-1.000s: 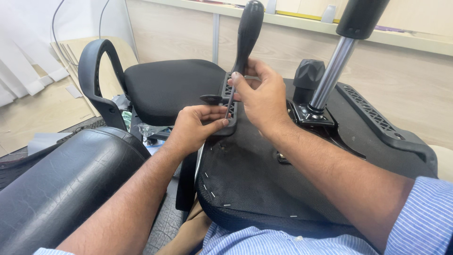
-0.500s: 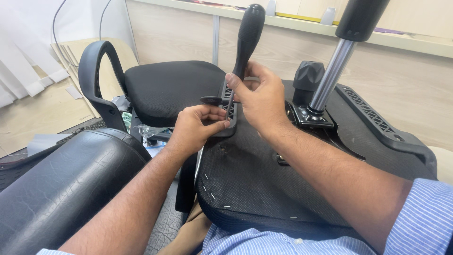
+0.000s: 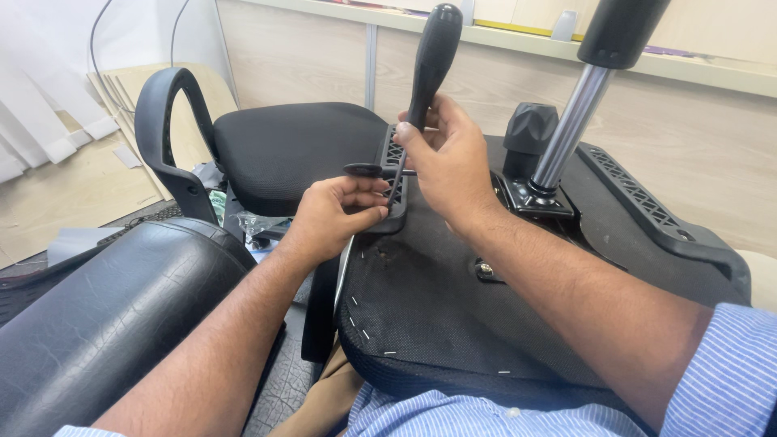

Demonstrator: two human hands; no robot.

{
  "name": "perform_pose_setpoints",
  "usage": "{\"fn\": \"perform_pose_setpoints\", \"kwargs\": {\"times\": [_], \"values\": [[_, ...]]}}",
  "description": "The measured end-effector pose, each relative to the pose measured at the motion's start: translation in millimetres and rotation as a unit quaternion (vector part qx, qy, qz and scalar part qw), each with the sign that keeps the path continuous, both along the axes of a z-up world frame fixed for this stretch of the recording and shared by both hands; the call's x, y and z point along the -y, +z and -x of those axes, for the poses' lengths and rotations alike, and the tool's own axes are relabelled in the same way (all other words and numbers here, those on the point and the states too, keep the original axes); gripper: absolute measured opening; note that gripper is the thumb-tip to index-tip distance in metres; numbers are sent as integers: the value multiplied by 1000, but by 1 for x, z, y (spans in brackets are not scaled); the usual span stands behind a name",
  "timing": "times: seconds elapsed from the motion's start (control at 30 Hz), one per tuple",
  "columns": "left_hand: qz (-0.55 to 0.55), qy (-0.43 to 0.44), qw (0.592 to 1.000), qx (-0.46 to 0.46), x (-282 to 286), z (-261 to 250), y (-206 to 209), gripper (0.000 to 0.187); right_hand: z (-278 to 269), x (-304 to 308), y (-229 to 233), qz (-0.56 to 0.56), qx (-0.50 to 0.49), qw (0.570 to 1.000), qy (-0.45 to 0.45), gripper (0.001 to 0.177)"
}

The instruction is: The person uses a screwdriver to remove screws from a black plastic frame attached to a chair seat. They detach the frame, set it aside, and continue removing additional screws from the seat base.

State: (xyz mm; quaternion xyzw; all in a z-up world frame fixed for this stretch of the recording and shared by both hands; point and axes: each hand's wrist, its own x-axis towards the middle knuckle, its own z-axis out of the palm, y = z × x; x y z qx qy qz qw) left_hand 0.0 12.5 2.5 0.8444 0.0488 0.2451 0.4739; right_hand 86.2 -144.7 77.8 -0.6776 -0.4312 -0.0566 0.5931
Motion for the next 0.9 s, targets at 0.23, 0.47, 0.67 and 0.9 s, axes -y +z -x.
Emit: {"fn": "perform_pose_setpoints", "kwargs": {"times": [0.23,0.47,0.67,0.9], "values": [[-3,36,998,42,2,-3,-3,39,3,2,2,5,11,1000,9,43],[-16,5,999,34,-2,-3,-4,43,1,4,2,-13,10,1000,-3,36],[-20,42,998,36,0,-5,-5,41,-1,5,2,-15,26,999,-10,45],[2,46,997,60,4,-5,-6,34,-8,6,1,-32,46,998,-17,34]]}}
